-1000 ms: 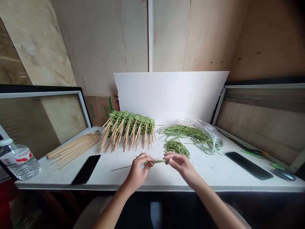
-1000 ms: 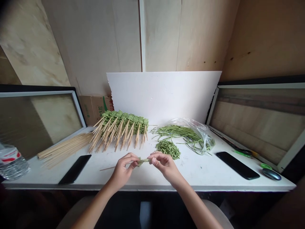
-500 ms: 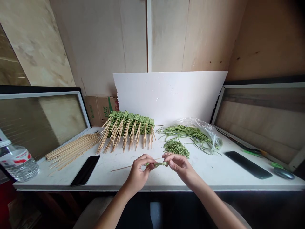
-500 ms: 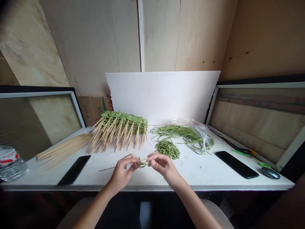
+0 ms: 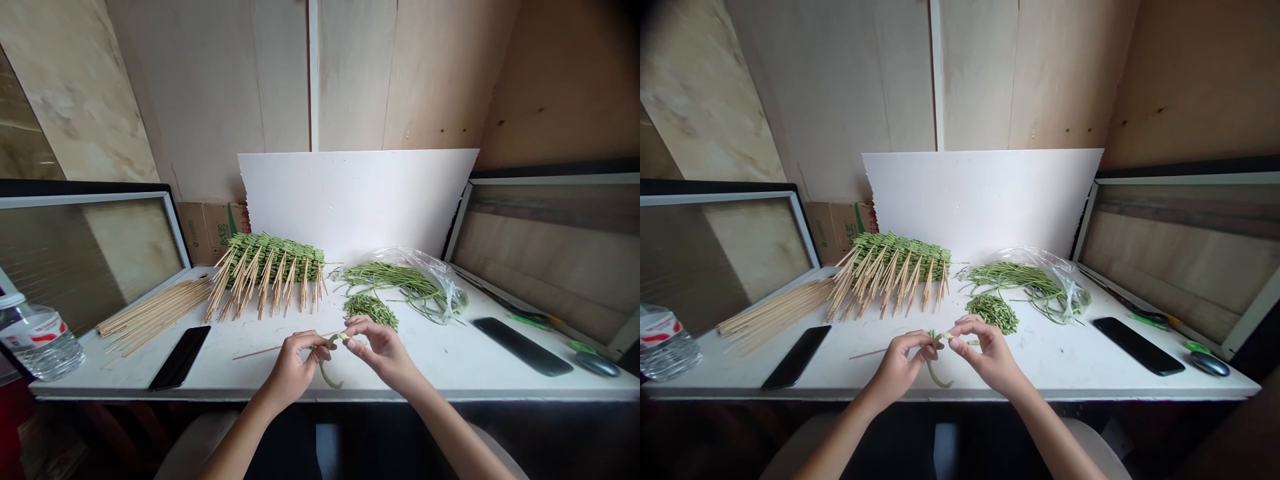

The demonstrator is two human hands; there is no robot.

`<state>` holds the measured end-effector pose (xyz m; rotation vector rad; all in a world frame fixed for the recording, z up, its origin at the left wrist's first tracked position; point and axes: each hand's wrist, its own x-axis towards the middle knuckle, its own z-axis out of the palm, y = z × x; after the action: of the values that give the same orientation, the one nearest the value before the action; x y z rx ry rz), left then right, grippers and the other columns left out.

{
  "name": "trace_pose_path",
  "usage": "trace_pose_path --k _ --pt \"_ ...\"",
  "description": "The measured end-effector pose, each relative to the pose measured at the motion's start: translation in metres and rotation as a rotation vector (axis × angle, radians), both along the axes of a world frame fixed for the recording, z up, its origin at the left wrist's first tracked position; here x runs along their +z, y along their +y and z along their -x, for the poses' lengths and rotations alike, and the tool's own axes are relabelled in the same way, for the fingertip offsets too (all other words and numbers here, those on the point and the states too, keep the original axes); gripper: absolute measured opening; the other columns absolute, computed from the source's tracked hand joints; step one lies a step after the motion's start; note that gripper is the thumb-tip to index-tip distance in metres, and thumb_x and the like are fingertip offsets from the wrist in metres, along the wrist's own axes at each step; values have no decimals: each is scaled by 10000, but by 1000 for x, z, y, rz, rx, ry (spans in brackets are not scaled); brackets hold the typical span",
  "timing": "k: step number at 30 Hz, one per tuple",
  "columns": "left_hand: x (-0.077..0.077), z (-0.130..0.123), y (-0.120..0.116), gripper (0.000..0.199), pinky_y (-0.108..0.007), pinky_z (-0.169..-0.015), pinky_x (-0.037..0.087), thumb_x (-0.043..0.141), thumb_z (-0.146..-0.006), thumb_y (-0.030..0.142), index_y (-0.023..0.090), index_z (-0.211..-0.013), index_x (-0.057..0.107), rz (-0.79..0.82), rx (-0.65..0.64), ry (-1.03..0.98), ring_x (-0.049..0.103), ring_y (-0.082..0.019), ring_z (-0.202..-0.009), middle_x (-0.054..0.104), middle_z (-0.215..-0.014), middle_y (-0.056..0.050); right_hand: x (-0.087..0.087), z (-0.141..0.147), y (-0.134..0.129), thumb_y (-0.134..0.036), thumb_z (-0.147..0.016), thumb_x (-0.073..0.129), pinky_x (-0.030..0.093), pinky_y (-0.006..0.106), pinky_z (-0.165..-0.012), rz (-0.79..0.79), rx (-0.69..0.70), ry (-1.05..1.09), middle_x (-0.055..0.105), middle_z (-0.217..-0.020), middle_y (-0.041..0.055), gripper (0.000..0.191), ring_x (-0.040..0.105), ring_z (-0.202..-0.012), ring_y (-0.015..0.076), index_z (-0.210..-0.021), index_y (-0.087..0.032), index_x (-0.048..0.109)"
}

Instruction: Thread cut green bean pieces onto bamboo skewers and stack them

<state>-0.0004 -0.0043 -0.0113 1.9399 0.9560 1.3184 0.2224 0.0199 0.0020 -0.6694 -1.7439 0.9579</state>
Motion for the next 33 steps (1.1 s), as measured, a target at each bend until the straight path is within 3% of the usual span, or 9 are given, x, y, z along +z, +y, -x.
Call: trace_pose_path --k 9,15,22,25,29,33 --pt "4 -2 -4 367 -293 -805 483 514 -1056 392 163 -869 731 80 -50 41 657 -192 -845 716 -831 -57 5 -1 -1 -420 -894 770 460 465 -1067 -76 -97 -79 730 -1029 82 165 585 -1199 294 -968 -274 793" --pt "1 -1 -3 422 -312 -798 486 472 -1065 446 162 -898 736 121 -53 49 658 -201 -830 706 -804 -56 13 -4 -6 -396 -917 747 483 472 -1036 -218 -172 -188 751 -987 74 127 563 -1200 300 -963 -283 783" --pt "-4 0 1 187 -370 -900 493 704 -950 377 208 -975 782 52 98 83 686 -237 -929 778 -934 -64 19 -5 -9 -337 -950 713 492 468 -1004 -330 -208 -261 742 -968 69 80 539 -1187 300 -981 -281 762" --pt "-6 2 0 225 -396 -899 492 791 -875 418 218 -976 791 20 167 102 671 -261 -943 776 -911 -73 19 -6 -9 -336 -952 713 493 474 -1000 -338 -215 -266 738 -969 71 81 531 -1191 304 -988 -282 760" --pt "-8 3 0 248 -394 -877 499 806 -852 456 218 -920 799 27 189 93 654 -262 -917 770 -872 -73 19 -7 -8 -344 -956 706 498 473 -998 -343 -217 -279 739 -972 67 82 529 -1194 304 -988 -288 756" --pt "-1 3 -2 240 -380 -903 472 700 -944 445 236 -891 806 67 135 152 619 -257 -949 784 -863 -58 20 -8 -8 -359 -974 678 497 483 -1004 -358 -218 -322 733 -976 72 102 537 -1183 305 -995 -285 745"
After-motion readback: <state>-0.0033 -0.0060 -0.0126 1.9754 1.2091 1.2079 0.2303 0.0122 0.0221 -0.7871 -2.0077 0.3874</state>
